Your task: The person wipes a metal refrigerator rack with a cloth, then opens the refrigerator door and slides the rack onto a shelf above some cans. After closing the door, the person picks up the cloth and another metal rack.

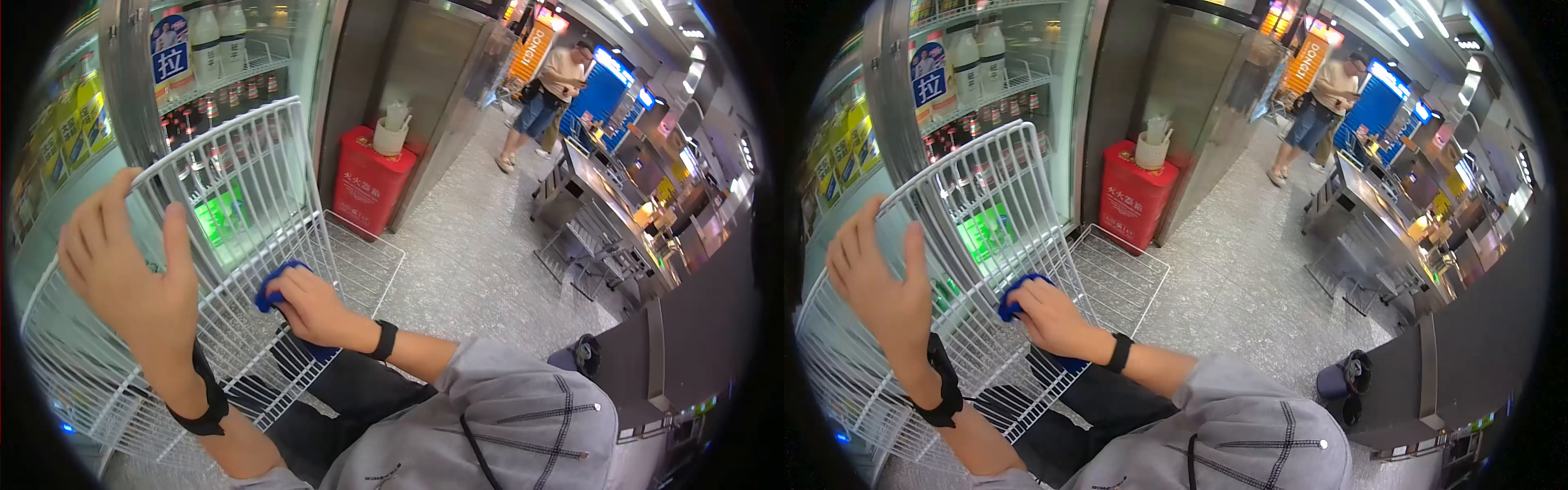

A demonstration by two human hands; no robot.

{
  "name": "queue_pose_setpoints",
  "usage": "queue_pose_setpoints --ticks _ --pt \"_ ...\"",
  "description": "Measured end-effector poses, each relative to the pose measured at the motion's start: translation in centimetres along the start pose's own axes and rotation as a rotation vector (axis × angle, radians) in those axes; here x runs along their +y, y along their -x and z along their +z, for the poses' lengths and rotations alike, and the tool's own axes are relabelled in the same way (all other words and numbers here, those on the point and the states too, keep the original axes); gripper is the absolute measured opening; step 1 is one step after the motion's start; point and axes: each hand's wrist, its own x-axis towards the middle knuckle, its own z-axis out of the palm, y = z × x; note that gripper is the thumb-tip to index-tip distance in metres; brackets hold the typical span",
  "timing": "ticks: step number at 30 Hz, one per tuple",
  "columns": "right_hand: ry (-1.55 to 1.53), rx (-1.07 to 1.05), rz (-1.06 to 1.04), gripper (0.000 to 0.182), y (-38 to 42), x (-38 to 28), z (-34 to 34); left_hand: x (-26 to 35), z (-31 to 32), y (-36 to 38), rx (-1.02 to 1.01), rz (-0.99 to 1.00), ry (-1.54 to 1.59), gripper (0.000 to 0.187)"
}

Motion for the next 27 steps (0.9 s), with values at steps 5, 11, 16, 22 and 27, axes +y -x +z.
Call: queue_pose_setpoints --ticks 5,11,16,22,27 --pt "-0.035 -0.202 0.087 0.021 6.8 1.9 1.9 -0.1 0.4 0.2 0.012 -0.016 0.025 0.04" --pt "-0.03 -0.146 0.01 0.018 3.5 0.8 0.1 -0.3 -0.3 0.0 0.043 0.005 -0.014 0.041" --pt "0.041 0.101 -0.041 0.02 -2.7 -1.8 -1.1 0.4 -1.2 0.0 0.041 -0.014 0.008 0.041" --pt "-0.016 -0.128 0.047 0.023 5.4 2.0 3.1 -1.3 1.3 0.8 0.086 0.026 -0.008 0.042" --pt "-0.003 -0.113 0.033 0.02 4.2 0.6 2.6 -2.5 2.3 0.8 0.261 0.088 0.072 0.039"
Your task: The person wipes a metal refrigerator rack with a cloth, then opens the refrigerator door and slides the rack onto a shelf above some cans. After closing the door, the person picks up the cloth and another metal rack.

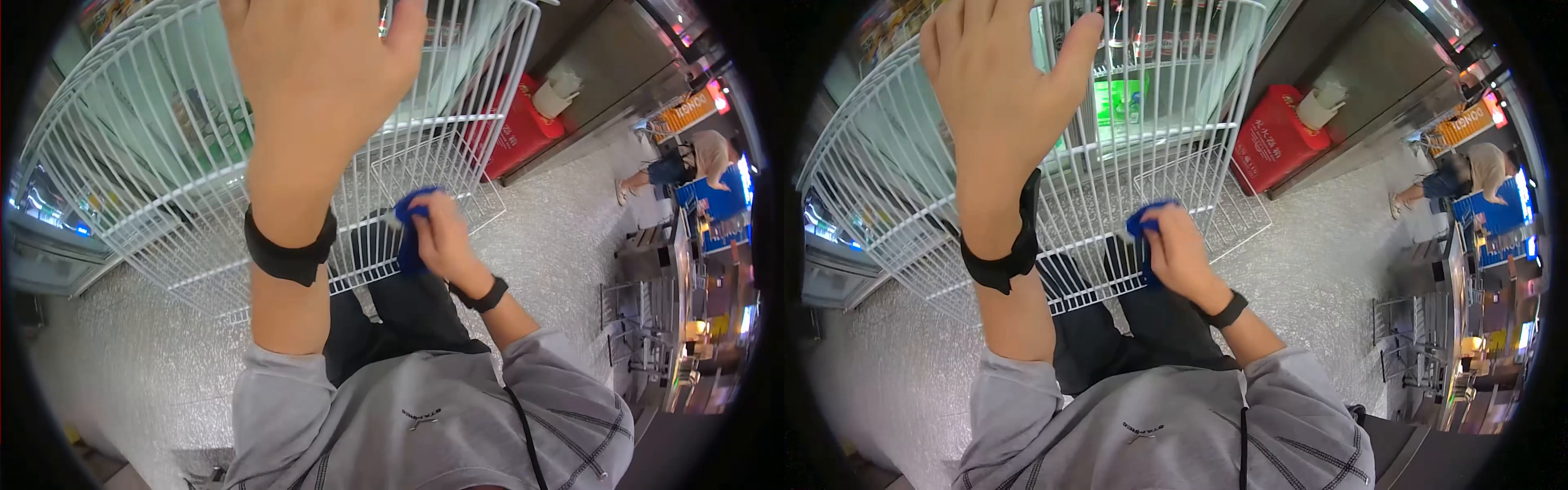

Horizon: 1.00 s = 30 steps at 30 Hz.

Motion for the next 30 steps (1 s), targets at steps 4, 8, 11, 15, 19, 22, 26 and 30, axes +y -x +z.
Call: queue_pose_setpoints --ticks 4,8,11,15,19,22,26,30 --pt "-0.003 0.205 -0.236 0.021 -7.7 -3.5 -1.9 0.7 -0.3 -0.4 0.062 0.03 0.052 0.039" --pt "0.081 0.089 -0.19 0.023 -6.8 -3.9 0.1 0.7 -0.4 -0.5 0.083 0.081 0.032 0.039" --pt "0.053 -0.127 -0.114 0.024 -0.2 -1.6 2.8 0.2 0.0 0.1 0.074 0.025 0.086 0.038" --pt "0.074 -0.315 -0.021 0.026 3.8 -0.7 3.3 0.6 -0.1 0.1 0.066 0.04 0.086 0.036" --pt "0.115 -0.07 -0.134 0.023 -1.3 -3.2 1.2 1.2 -1.2 -0.4 0.04 0.034 0.091 0.036" --pt "0.125 0.095 -0.167 0.025 -5.1 -4.9 0.6 1.4 -1.3 -0.6 0.074 0.049 0.1 0.036" --pt "0.153 -0.067 -0.149 0.029 -2.3 -3.5 2.0 1.7 -0.5 -0.5 0.096 0.021 0.085 0.036" --pt "0.143 -0.232 -0.11 0.028 2.8 -2.0 3.9 1.5 0.0 -0.2 0.095 0.031 0.065 0.037"
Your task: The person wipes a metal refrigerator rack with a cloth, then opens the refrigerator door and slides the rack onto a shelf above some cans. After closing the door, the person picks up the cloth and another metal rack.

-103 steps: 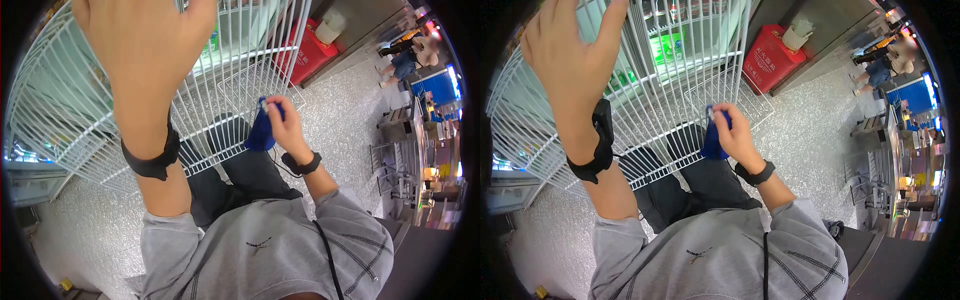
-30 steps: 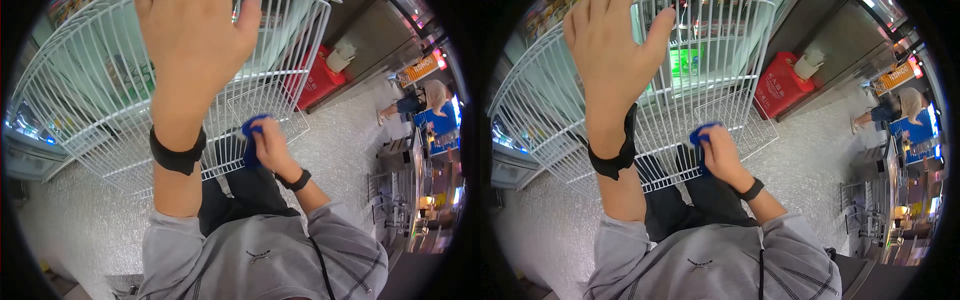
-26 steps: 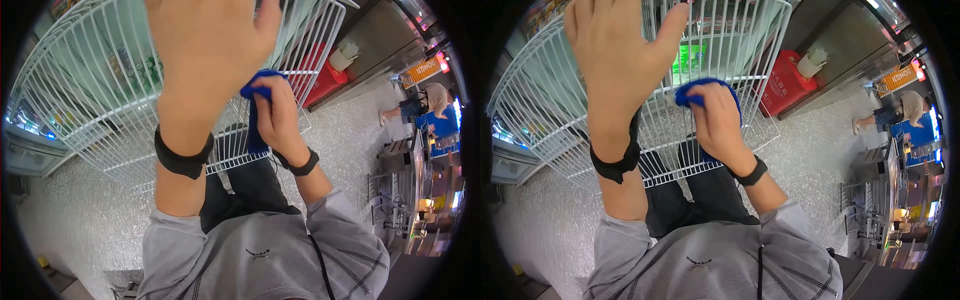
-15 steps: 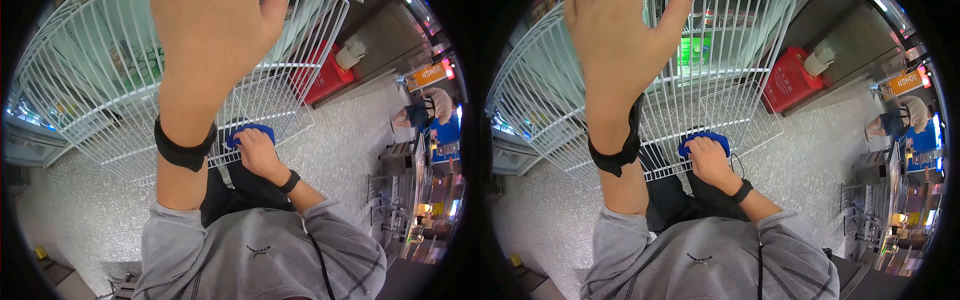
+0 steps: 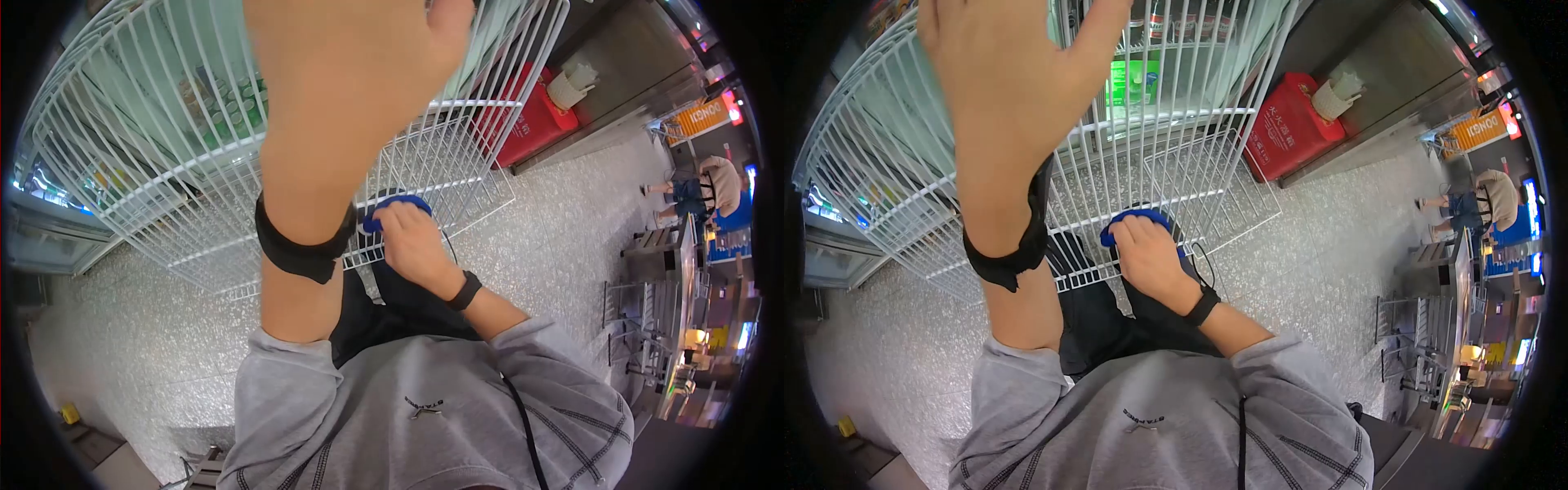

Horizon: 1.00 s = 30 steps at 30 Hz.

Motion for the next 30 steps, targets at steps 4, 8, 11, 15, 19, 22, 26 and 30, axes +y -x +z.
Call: queue_pose_setpoints --ticks 4,8,11,15,19,22,26,30 --pt "-0.07 0.031 0.006 0.028 -1.0 -0.6 -1.0 -0.1 -1.0 -0.4 -0.044 0.016 -0.019 0.038" --pt "-0.016 0.189 -0.058 0.028 -6.0 -1.6 -4.6 0.2 -1.4 -0.4 -0.05 0.034 -0.012 0.038" --pt "0.027 0.183 -0.032 0.028 -5.9 -1.9 -3.8 0.0 -0.7 -0.1 -0.022 0.063 -0.028 0.038" --pt "-0.069 0.092 0.045 0.027 -2.0 -0.9 0.0 -0.8 -0.3 0.2 0.017 0.044 0.019 0.037" --pt "-0.14 0.052 0.045 0.023 -0.8 -0.3 -0.1 0.3 -1.6 -0.8 -0.152 -0.06 -0.008 0.038" --pt "-0.162 0.155 0.003 0.023 -3.0 -0.6 -2.2 -0.2 -1.0 -0.2 -0.06 0.012 -0.021 0.038" --pt "-0.09 0.353 -0.053 0.024 -7.4 -0.9 -4.8 -0.1 -1.1 -0.2 -0.058 0.126 -0.155 0.038" --pt "-0.067 0.184 -0.003 0.026 -4.9 -0.3 -2.4 -1.0 -0.1 0.3 -0.014 0.088 -0.086 0.038"
